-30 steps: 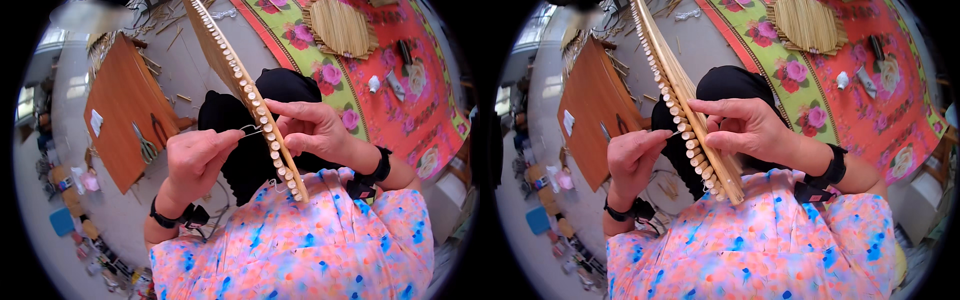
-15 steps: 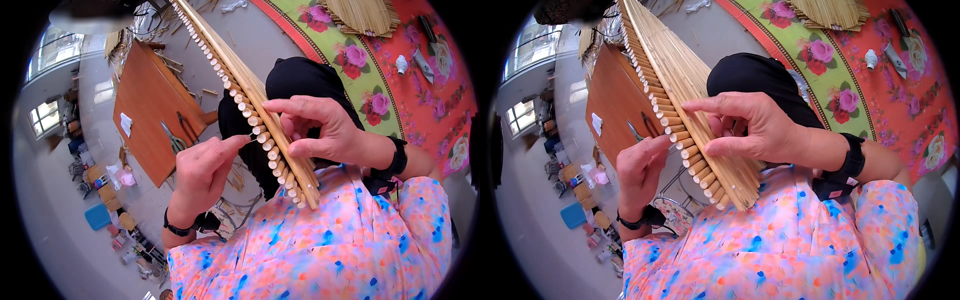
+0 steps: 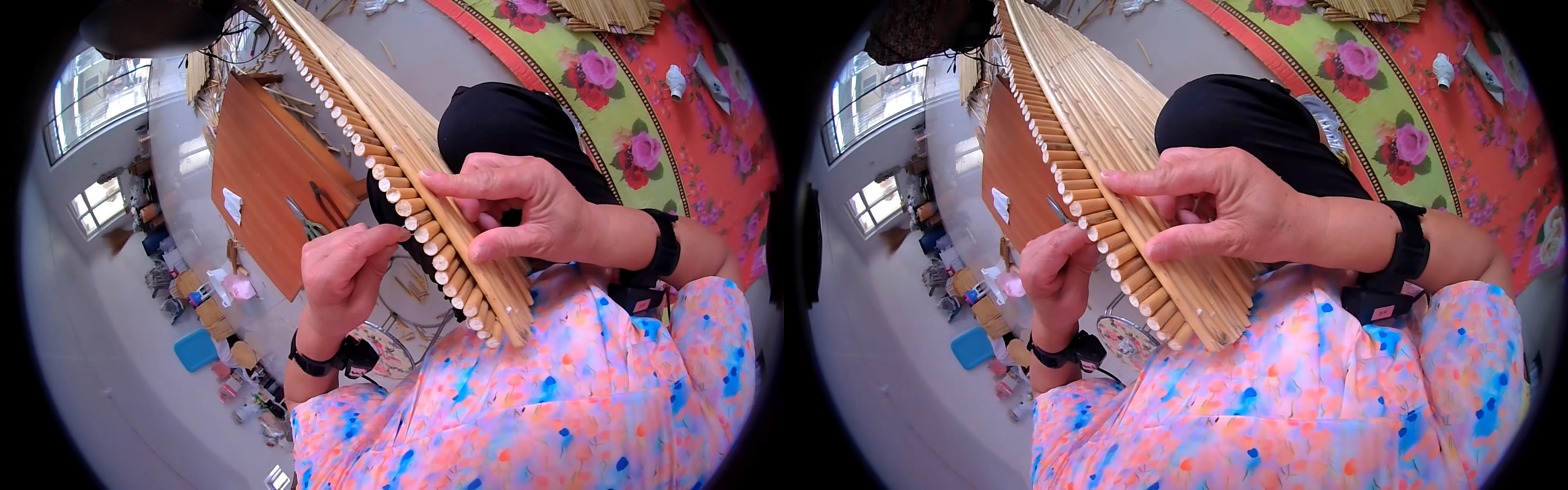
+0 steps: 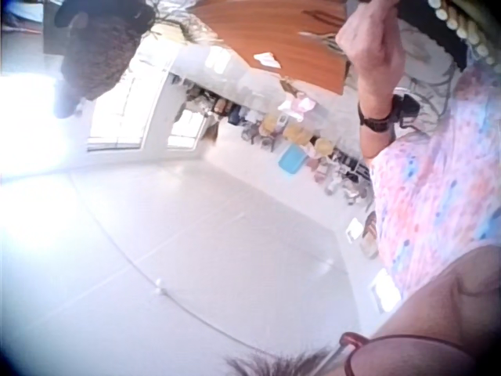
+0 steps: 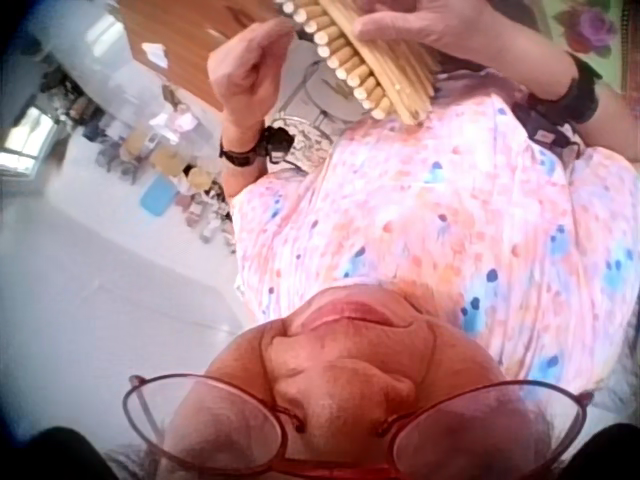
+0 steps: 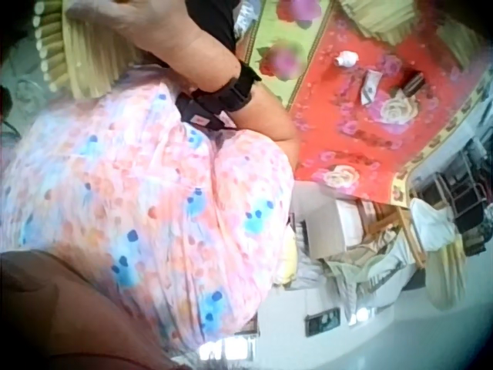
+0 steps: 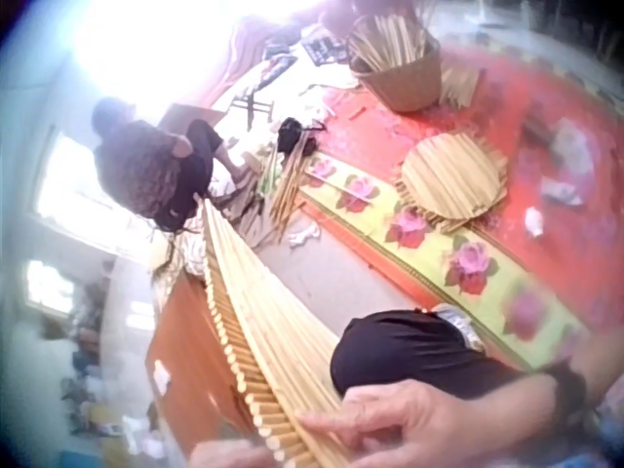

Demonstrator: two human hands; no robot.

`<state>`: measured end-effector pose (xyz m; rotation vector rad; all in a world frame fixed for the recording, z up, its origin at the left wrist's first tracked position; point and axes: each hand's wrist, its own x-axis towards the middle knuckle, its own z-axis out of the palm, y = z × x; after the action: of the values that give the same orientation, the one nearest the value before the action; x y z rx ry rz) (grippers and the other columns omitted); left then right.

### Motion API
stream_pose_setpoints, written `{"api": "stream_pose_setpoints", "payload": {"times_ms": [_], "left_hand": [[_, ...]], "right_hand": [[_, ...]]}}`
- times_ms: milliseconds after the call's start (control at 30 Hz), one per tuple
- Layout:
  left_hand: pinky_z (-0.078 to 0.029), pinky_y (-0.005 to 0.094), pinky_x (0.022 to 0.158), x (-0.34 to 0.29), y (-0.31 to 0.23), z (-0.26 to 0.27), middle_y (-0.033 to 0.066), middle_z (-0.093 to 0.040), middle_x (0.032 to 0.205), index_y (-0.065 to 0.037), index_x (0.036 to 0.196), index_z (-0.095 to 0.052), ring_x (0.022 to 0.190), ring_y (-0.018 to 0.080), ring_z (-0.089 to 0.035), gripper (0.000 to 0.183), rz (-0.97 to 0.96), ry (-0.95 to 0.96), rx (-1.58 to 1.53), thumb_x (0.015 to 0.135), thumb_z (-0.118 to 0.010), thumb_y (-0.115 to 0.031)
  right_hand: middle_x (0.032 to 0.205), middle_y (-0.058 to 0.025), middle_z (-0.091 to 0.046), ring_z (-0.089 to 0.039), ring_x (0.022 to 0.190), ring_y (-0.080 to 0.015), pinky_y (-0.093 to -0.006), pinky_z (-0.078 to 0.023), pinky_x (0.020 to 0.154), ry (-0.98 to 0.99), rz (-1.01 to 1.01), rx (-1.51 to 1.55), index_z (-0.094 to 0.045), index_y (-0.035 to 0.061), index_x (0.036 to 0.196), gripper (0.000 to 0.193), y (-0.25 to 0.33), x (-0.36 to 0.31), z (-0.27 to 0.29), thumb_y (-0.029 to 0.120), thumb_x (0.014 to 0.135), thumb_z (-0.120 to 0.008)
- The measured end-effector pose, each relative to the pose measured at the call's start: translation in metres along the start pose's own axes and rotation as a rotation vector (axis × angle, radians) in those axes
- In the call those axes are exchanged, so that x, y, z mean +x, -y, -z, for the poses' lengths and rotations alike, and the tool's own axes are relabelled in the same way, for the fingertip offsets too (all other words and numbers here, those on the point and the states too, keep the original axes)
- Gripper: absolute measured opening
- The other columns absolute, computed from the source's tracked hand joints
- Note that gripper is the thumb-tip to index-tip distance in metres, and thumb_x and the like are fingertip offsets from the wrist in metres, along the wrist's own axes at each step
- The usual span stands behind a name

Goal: The person is seated on the floor, weaving a fan-shaped bamboo object. They use a needle and thread to bind the bamboo strips together, occasionally using pliers to adjust the structure.

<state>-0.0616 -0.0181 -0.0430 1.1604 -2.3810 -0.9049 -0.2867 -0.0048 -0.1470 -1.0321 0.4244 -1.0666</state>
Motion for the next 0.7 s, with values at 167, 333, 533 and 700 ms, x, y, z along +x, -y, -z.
{"api": "stream_pose_setpoints", "payload": {"times_ms": [167,333,533,700], "left_hand": [[-0.040,0.0269,0.047,0.0033,-0.0021,0.0022,0.0073,-0.055,0.061,0.000,0.094,-0.066,0.051,0.0189,-0.055,0.026,-0.009,0.018,0.029,0.072,-0.062,0.014],[-0.040,0.0274,0.047,0.0013,0.0018,0.0004,0.0077,-0.056,0.061,0.001,0.094,-0.066,0.051,0.0191,-0.055,0.025,-0.017,0.013,-0.010,0.073,-0.062,0.013],[-0.041,0.0278,0.047,0.0026,0.0024,-0.0021,0.0083,-0.057,0.062,0.001,0.094,-0.065,0.052,0.0202,-0.056,0.022,-0.042,-0.006,-0.024,0.074,-0.064,0.012],[-0.042,0.0277,0.048,0.0039,0.0025,-0.0020,0.0086,-0.057,0.063,0.002,0.094,-0.065,0.052,0.0208,-0.056,0.021,-0.041,-0.005,-0.025,0.075,-0.064,0.011]], "right_hand": [[0.077,0.0060,-0.045,-0.041,0.065,-0.0020,-0.0171,-0.037,0.059,-0.001,0.017,-0.010,-0.058,0.0135,0.133,0.055,-0.0009,0.0008,-0.0009,0.015,0.081,-0.077],[0.076,0.0060,-0.045,-0.040,0.065,-0.0025,-0.0171,-0.036,0.059,-0.003,0.035,-0.019,-0.058,0.0128,0.132,0.055,-0.0005,0.0013,-0.0011,0.014,0.081,-0.078],[0.076,0.0058,-0.044,-0.040,0.064,-0.0027,-0.0175,-0.036,0.058,-0.003,0.040,-0.028,-0.059,0.0125,0.132,0.055,-0.0033,0.0015,-0.0018,0.015,0.080,-0.078],[0.076,0.0056,-0.041,-0.039,0.063,-0.0028,-0.0175,-0.035,0.058,-0.010,0.025,-0.023,-0.059,0.0130,0.131,0.055,-0.0021,0.0017,-0.0020,0.017,0.080,-0.079]]}}
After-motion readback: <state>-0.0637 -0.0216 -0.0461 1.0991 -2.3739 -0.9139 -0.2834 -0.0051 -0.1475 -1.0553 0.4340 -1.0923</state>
